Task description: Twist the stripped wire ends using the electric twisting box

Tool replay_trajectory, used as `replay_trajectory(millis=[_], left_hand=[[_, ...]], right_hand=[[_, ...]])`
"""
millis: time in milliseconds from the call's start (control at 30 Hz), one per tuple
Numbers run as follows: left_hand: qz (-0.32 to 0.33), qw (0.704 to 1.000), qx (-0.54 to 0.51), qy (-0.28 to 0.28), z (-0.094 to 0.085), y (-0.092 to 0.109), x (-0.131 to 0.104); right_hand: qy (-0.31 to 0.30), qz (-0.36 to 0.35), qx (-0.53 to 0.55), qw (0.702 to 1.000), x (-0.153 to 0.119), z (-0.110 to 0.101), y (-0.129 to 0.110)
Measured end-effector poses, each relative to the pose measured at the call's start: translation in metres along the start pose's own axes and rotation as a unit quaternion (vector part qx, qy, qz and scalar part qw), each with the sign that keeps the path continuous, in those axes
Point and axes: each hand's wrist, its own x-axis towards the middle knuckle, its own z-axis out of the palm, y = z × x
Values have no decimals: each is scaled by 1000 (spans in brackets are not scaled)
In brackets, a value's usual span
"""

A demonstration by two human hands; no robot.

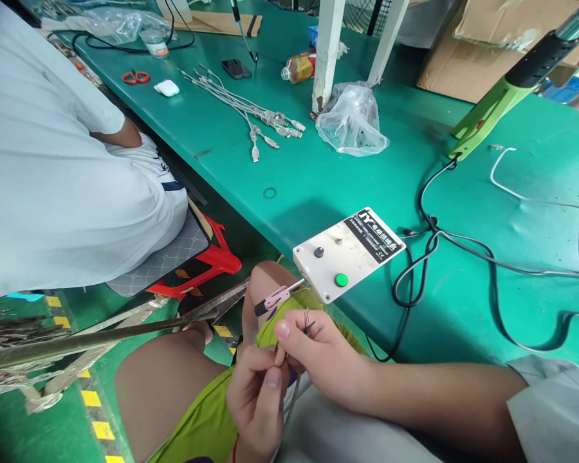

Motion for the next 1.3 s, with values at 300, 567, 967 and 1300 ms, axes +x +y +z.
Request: replay_trajectory(millis=[300, 567, 967, 1300], left_hand=[[-43, 993, -65, 94, 5, -5, -7], [-65, 986, -89, 124, 7, -5, -8], [-66, 983, -130, 111, 10, -7, -7], [-50, 984, -109, 131, 10, -4, -7]], right_hand=[[-33, 3, 2, 999, -2, -2, -3], [-23, 37, 79, 996, 3, 1, -3], [-4, 60, 111, 992, 3, -5, 3], [-6, 59, 67, 996, 5, 0, -5]])
